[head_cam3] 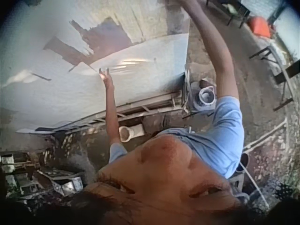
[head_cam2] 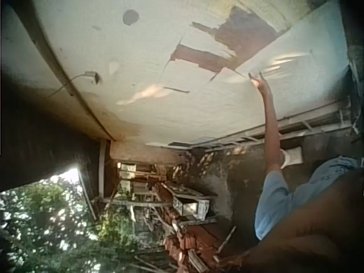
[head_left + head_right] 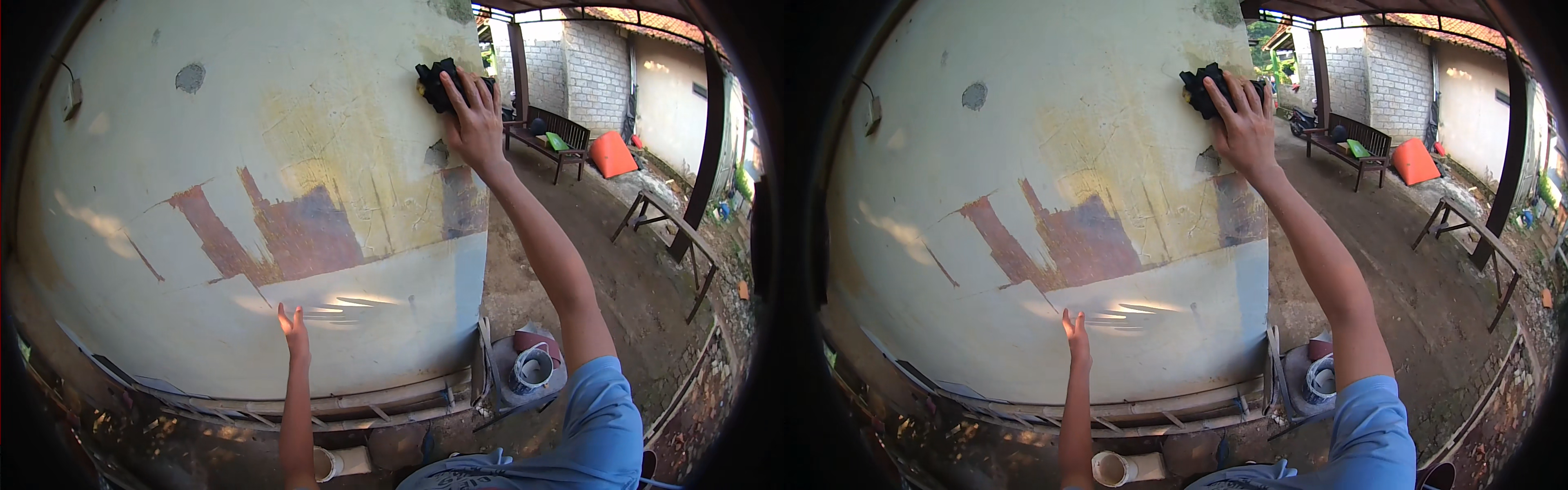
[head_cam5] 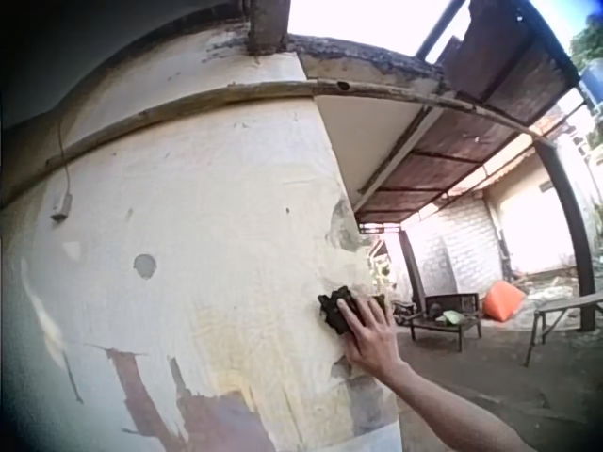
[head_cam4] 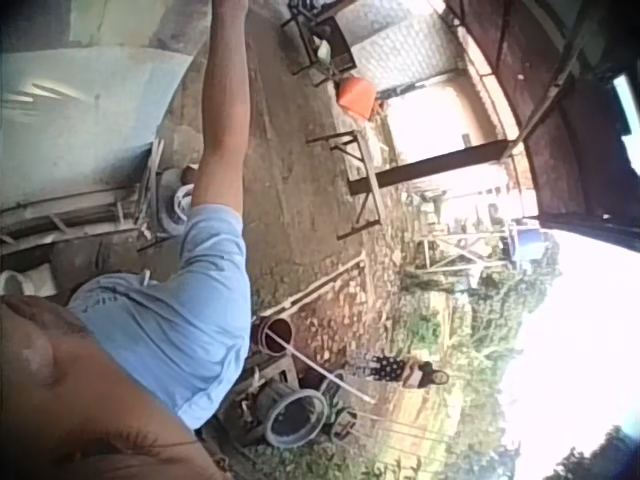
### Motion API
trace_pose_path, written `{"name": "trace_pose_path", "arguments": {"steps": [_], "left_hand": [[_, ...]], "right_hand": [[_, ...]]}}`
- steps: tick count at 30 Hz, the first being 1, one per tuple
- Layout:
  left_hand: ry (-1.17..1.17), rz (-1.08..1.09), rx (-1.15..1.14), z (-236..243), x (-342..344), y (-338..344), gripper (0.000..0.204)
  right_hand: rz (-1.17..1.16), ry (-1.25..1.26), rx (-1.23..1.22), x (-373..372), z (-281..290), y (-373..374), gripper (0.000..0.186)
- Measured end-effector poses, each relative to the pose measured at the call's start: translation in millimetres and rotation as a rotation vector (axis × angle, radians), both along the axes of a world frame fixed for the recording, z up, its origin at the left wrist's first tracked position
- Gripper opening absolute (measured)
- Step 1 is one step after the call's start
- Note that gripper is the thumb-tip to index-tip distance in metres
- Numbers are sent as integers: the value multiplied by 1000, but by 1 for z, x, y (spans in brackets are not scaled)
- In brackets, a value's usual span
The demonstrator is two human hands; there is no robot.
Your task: The person prepares a wall by sanding it with a block, wiping it with a wet cloth, and scraping the surface with a metal tool.
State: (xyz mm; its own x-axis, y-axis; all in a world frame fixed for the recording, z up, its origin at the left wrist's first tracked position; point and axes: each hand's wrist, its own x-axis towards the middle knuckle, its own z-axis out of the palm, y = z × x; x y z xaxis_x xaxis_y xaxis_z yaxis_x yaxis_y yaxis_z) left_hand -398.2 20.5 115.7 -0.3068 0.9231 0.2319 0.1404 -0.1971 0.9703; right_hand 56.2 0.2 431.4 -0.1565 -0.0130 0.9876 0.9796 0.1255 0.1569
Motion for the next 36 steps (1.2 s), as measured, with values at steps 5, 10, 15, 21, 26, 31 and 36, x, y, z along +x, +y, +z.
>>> {"name": "trace_pose_path", "arguments": {"steps": [5, 10, 15, 21, 26, 31, 36], "left_hand": [[139, 57, -85, -13, 13, 27, 83], [-16, -18, -104, -13, 20, 33, 83], [49, 20, -50, -38, 3, 43, 76], [125, 81, -104, -33, 23, 40, 71], [-68, 26, -42, -29, 25, 36, 70], [-80, -78, -15, -38, 11, 42, 68], [-73, -18, -25, -43, 15, 50, 66]], "right_hand": [[15, 64, -75, -9, -39, 4, 76], [7, 70, -78, -2, 2, 12, 79], [34, -36, 71, -8, 72, 24, 81], [66, -78, 53, -16, 126, 8, 64], [-3, -54, 50, 4, 60, 12, 78], [24, 73, -61, 1, -67, 6, 78], [3, 87, -44, -3, -48, 10, 78]]}}
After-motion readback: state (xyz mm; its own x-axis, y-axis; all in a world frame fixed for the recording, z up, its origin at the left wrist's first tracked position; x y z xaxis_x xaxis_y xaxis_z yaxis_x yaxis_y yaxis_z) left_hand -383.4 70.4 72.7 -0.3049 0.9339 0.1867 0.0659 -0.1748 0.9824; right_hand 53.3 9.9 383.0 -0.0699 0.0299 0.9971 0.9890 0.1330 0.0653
